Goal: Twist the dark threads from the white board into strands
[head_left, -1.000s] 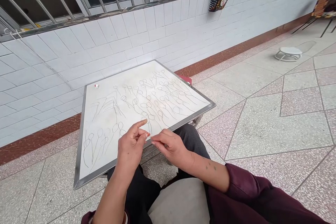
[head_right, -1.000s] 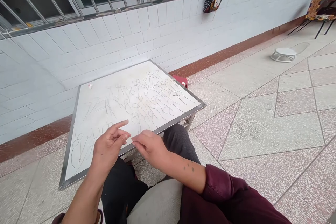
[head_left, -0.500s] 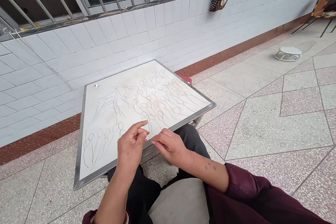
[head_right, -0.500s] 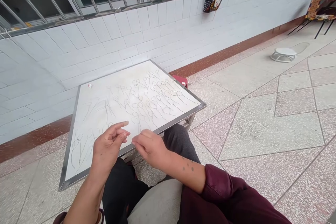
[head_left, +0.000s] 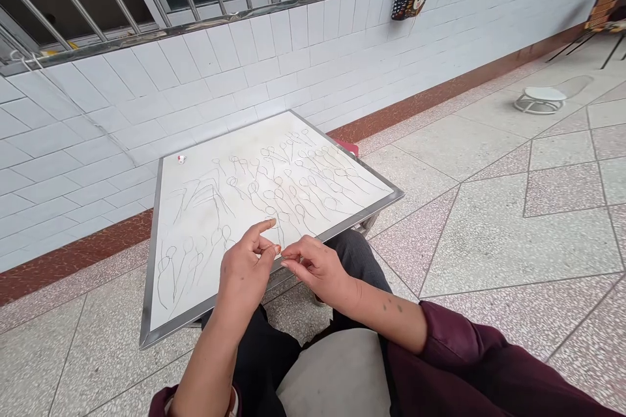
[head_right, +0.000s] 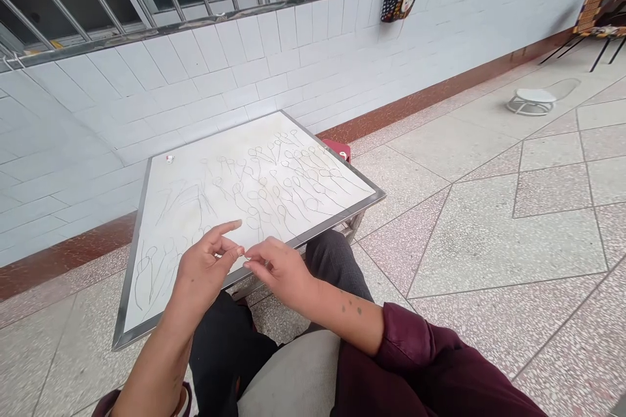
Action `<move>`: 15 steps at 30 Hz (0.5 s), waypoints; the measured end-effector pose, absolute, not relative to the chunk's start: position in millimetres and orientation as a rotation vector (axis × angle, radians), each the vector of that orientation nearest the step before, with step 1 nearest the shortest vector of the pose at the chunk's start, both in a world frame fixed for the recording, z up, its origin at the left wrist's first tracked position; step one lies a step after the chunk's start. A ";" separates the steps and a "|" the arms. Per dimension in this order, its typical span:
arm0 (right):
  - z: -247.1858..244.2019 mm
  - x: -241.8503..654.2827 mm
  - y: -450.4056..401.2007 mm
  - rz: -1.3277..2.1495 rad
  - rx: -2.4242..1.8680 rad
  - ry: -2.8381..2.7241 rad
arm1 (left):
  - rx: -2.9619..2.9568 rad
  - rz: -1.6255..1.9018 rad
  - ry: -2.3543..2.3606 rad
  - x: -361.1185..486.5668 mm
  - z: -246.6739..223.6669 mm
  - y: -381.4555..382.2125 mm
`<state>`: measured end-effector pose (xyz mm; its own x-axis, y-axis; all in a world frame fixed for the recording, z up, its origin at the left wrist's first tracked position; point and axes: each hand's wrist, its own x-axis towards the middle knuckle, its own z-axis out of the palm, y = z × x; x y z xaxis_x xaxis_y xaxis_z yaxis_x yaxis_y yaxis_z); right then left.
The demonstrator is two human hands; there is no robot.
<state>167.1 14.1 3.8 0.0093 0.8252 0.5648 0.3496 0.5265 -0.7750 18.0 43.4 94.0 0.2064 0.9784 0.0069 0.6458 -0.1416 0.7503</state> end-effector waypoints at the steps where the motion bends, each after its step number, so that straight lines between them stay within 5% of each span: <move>1: 3.5 167.7 14.7 0.441 -1.038 -1.602 | 1.851 0.696 1.521 18.3 93.9 43.3; 10: 1.2 169.5 17.3 0.099 -0.993 -1.758 | 1.768 0.755 1.570 21.2 95.8 42.5; 15: 1.3 166.8 15.3 0.371 -1.019 -1.683 | 1.721 0.792 1.548 18.4 97.0 44.8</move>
<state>166.8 15.3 1.3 -0.0504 0.7747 0.6303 0.4382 0.5843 -0.6831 18.4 44.8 97.0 0.1070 0.9943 -0.0024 0.5799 -0.0604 0.8125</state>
